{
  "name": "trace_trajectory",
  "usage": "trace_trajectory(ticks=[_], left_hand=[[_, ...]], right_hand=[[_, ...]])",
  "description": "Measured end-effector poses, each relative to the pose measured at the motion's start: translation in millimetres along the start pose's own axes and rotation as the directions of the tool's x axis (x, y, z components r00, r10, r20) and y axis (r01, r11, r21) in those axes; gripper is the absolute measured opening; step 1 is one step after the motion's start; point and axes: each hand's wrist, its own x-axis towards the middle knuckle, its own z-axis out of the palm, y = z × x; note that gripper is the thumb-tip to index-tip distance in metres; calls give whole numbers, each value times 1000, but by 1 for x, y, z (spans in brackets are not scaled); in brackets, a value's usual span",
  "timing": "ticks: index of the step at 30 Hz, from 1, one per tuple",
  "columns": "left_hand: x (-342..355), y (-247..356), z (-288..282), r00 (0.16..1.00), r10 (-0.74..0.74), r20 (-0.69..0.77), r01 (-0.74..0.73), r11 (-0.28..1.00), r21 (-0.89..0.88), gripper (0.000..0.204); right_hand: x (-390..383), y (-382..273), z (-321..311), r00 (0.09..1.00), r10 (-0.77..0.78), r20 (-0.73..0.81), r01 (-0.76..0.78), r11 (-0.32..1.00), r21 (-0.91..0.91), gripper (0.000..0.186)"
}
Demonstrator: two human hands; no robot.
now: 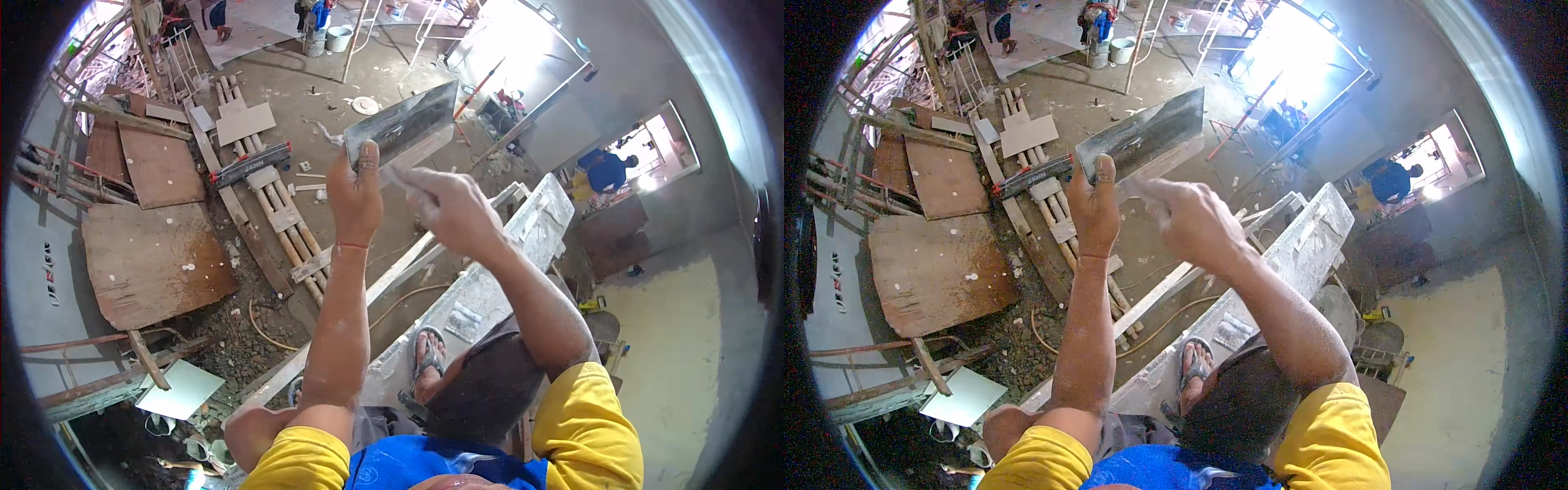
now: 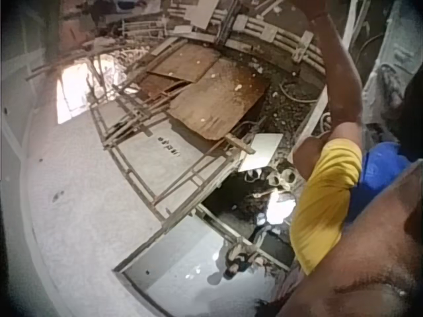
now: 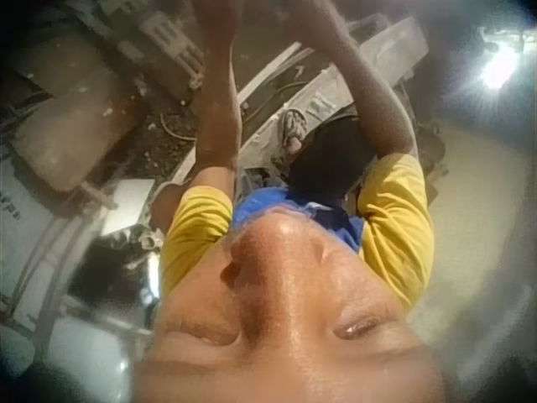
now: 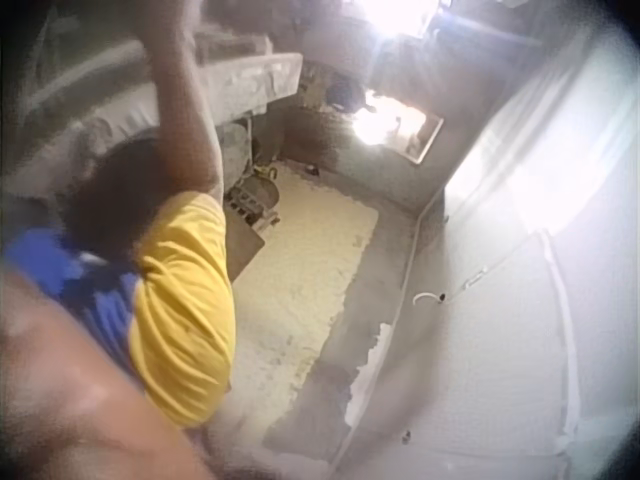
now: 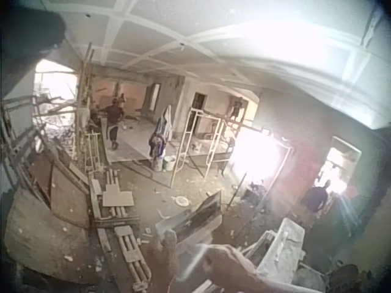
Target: Applying mortar or adhesive to the back of a large tile using a trowel.
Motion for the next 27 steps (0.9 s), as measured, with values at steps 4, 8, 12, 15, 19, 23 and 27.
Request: trace_trajectory(ticks=[4, 8, 12, 15, 19, 23, 27], left_hand=[[0, 7, 1, 1000, 30, -3, -30, 999, -41, 39], [0, 3, -1, 1000, 18, -13, -17, 998, 57, 39], [0, 4, -3, 999, 2, -37, -3, 999, -33, 38], [2, 2, 0, 999, 2, -54, -4, 999, -43, 38], [3, -1, -6, 995, 10, -103, -14, 999, -40, 38], [2, 2, -8, 995, -103, -9, 103, 992, -68, 41], [3, 2, -6, 994, -82, -68, 74, 991, -113, 40]], right_hand=[[2, 7, -7, 998, 27, -52, -25, 999, 29, 42], [1, 5, 2, 997, -68, -44, 69, 997, 31, 42], [7, 9, -13, 995, 57, -86, -57, 998, 3, 43], [5, 26, -4, 977, 26, -213, -34, 999, -37, 43], [5, 11, 2, 995, -46, -84, 38, 994, -99, 43], [9, 16, -9, 977, 53, -205, -64, 997, -46, 44], [6, 9, -3, 987, -61, -147, 56, 998, -38, 44]])
